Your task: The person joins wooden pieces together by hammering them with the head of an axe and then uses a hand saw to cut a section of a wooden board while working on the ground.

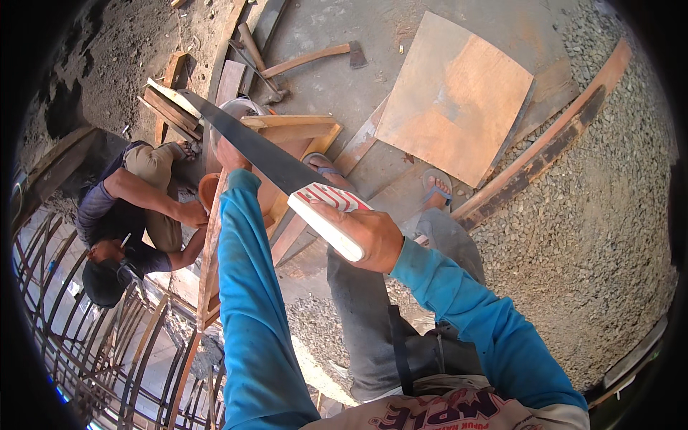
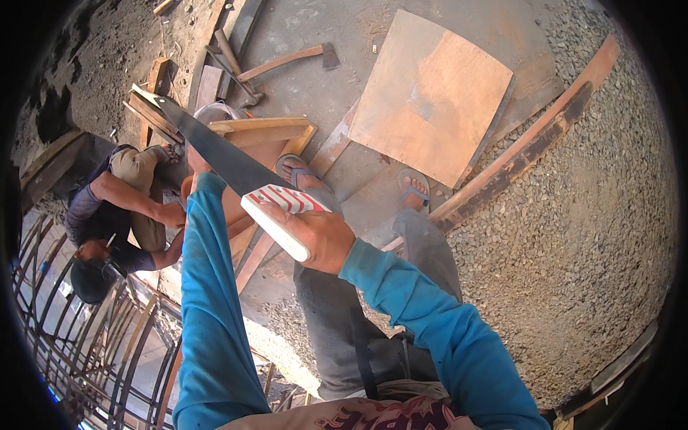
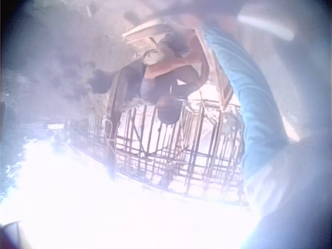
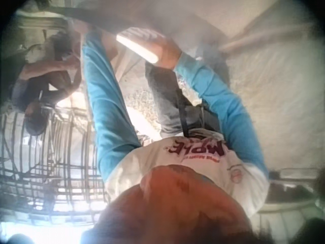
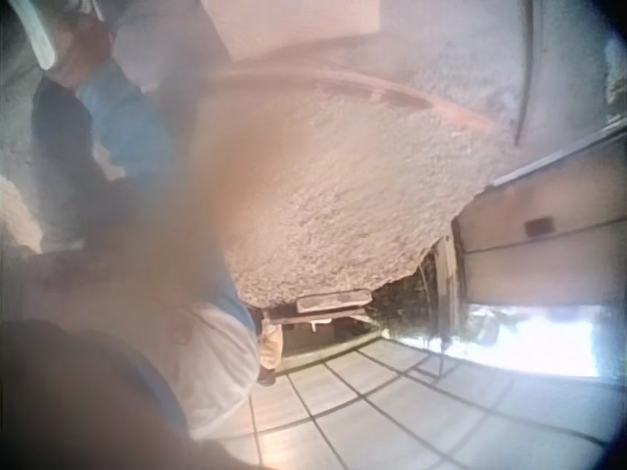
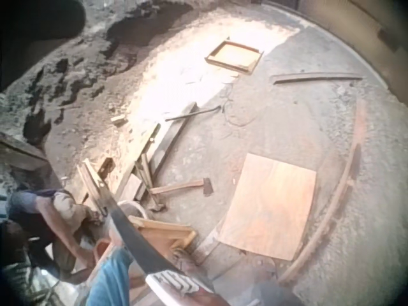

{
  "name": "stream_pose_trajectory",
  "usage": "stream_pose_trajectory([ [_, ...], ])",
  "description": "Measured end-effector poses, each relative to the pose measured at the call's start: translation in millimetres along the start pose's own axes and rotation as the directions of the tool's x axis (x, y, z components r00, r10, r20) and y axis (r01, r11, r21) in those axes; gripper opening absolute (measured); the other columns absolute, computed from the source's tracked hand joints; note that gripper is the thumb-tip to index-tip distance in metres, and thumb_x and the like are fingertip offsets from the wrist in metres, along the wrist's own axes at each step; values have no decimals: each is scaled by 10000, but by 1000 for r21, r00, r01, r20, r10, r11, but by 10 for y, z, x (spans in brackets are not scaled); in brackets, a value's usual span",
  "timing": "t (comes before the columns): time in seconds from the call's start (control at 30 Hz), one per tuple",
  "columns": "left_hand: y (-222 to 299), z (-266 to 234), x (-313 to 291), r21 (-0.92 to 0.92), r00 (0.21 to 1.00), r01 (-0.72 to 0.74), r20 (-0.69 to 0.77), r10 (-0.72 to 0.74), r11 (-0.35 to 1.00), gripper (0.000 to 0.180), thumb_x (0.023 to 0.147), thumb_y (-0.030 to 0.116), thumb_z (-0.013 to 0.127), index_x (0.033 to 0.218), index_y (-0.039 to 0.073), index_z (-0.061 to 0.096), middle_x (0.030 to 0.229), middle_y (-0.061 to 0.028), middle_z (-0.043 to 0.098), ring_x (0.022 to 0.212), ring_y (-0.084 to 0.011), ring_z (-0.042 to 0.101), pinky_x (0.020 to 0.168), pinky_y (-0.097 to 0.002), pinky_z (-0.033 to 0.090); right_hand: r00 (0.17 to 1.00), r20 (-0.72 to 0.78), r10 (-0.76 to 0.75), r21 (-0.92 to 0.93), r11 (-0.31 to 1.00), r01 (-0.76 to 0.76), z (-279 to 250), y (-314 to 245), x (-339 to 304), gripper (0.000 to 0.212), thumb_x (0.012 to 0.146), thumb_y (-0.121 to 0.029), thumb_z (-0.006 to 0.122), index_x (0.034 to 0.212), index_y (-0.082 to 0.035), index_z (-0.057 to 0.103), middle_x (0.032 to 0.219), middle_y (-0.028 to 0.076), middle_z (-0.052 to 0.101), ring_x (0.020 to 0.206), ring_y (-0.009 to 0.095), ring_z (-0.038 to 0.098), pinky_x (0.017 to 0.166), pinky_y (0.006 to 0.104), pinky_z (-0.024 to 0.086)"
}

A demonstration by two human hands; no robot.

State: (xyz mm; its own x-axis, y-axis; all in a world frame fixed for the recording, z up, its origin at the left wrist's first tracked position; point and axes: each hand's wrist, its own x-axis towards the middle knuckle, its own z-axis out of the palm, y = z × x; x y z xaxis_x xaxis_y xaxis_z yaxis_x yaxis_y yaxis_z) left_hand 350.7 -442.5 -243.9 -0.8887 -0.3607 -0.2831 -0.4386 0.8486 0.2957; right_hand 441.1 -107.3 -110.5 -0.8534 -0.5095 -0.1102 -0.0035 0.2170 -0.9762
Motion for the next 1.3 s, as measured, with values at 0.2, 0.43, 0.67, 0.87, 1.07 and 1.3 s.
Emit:
stream_pose_trajectory([
  [0.2, -116, 15, 157, -15, 997, -74, -29, 74, 997, 308, 860, 371, 607, 948, 117, 757, 882, -128, 745, 872, -354, 700, 776, -472, 512, 998, 59, 15, -13, 1000, -15, 7, -9, 58, 751, 754, -56, 728, 1455, -107, 463, 970, 167, 704, 784, 334, 684, 705, 418, 570],
  [0.43, 163, -5, 5, 124, 996, -7, -88, 18, 992, 256, 805, 322, 676, 887, 85, 731, 850, -192, 717, 844, -402, 682, 755, -485, 514, 999, -4, -53, -123, 991, 52, -282, -275, -698, 767, 720, -59, 760, 1434, -56, 479, 935, 143, 708, 749, 283, 684, 660, 403, 557],
  [0.67, -5, 62, 189, 4, 993, 117, -11, -117, 993, 310, 832, 370, 651, 874, 77, 742, 831, -139, 738, 824, -354, 704, 746, -457, 518, 999, -51, -11, -12, 1000, 10, 420, 50, 705, 770, 780, -69, 717, 1484, -178, 426, 854, 159, 673, 750, 362, 667, 657, 439, 546],
  [0.87, 214, -146, 14, 144, 991, 118, 44, -125, 983, 278, 809, 314, 681, 936, 70, 724, 909, -213, 712, 886, -417, 679, 783, -501, 535, 999, 38, -31, -182, 983, 37, -99, -343, -497, 758, 683, 36, 697, 1406, 7, 473, 1217, 199, 665, 905, 342, 708, 778, 402, 582],
  [1.07, 319, -101, 58, 60, 989, 125, 68, -129, 990, 279, 833, 333, 660, 949, 91, 734, 940, -213, 715, 918, -408, 677, 818, -499, 526, 999, 2, 46, -55, 997, -45, 393, 1, 671, 775, 718, -24, 721, 1446, -85, 462, 1022, 164, 698, 782, 344, 682, 693, 424, 560],
  [1.3, 92, -91, 119, 109, 990, 125, 58, -132, 986, 319, 842, 384, 631, 927, 100, 748, 920, -191, 727, 910, -410, 679, 793, -488, 512, 1000, 16, 23, -116, 993, -21, -27, -285, -297, 756, 759, -58, 762, 1451, -125, 465, 1109, 193, 694, 965, 324, 704, 812, 396, 581],
])
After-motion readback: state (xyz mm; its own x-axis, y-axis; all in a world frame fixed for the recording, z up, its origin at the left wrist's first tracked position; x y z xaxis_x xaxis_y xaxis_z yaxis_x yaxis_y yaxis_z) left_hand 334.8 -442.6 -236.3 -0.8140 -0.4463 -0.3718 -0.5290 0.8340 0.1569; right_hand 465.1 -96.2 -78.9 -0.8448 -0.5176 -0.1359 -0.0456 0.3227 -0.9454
